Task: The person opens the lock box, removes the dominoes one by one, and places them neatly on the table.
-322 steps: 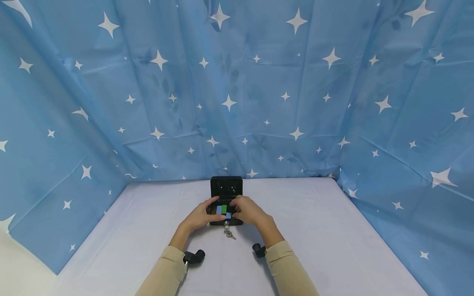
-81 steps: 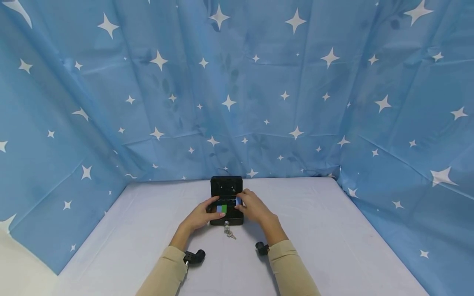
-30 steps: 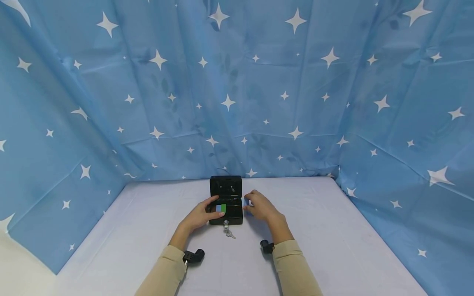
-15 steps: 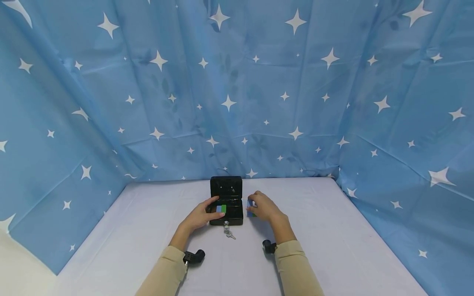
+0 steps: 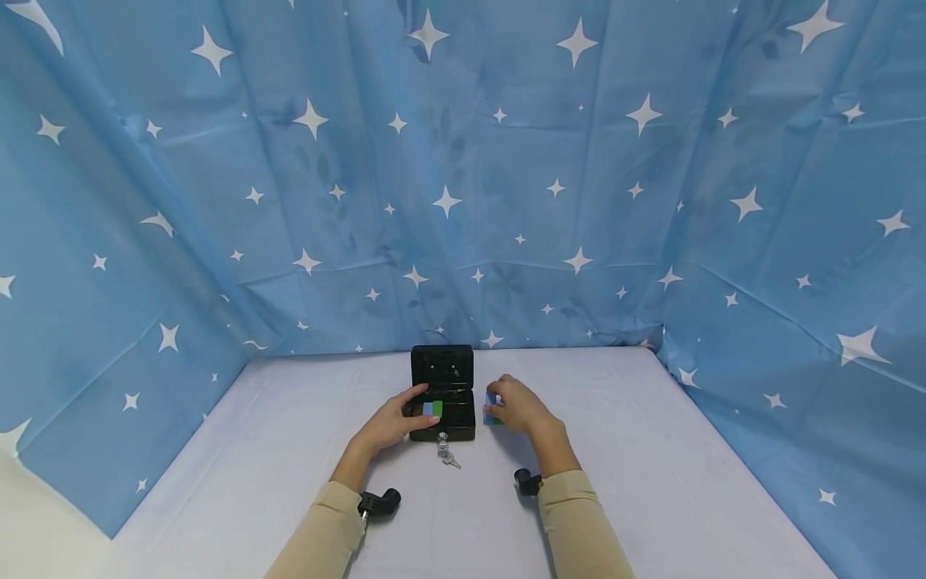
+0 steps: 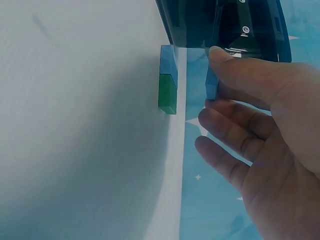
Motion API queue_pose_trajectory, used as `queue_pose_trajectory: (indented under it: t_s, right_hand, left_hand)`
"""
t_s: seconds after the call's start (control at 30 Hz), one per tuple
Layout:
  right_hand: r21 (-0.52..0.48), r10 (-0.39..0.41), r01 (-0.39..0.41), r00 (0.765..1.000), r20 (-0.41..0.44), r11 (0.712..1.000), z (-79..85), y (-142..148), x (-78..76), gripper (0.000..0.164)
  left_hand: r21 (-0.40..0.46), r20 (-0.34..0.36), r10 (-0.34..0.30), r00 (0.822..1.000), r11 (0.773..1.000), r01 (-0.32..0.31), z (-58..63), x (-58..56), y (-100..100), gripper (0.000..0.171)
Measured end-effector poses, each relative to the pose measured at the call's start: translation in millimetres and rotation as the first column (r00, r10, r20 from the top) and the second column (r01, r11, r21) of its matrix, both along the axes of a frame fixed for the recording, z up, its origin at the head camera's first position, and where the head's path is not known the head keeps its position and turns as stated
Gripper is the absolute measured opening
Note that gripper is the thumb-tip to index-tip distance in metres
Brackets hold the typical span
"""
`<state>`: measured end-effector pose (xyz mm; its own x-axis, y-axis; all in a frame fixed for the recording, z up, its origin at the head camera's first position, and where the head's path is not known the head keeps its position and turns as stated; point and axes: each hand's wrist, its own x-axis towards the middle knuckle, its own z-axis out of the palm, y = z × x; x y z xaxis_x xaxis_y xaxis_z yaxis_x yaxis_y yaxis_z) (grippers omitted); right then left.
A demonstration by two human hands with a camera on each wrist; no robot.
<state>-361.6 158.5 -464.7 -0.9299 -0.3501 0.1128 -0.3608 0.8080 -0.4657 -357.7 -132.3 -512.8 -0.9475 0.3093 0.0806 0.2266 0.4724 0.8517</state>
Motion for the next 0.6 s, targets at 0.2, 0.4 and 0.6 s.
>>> queue_pose_trajectory:
  t_s: [0.2, 0.4, 0.6]
  right_hand:
    - [0.024, 0.010, -0.010, 1.000, 0.010, 1.000, -0.1, 1.6, -0.1, 0.037]
    - [0.052, -0.007, 0.005, 1.000, 0.028, 0.999, -1.4, 2.7, -1.5, 0.037]
    - [0.061, -0.005, 0.003, 1.000, 0.021, 0.998, -3.1, 4.4, -2.3, 0.037]
  left_hand:
    - [-0.006, -0.003, -0.003, 1.000, 1.000, 0.003, -0.6, -0.5, 0.2, 0.086]
    - [0.001, 0.002, 0.005, 1.000, 1.000, -0.005, -0.1, -0.6, 0.8, 0.086]
    - [0.003, -0.004, 0.007, 1.000, 1.000, -0.007, 0.6, -0.4, 1.0, 0.084]
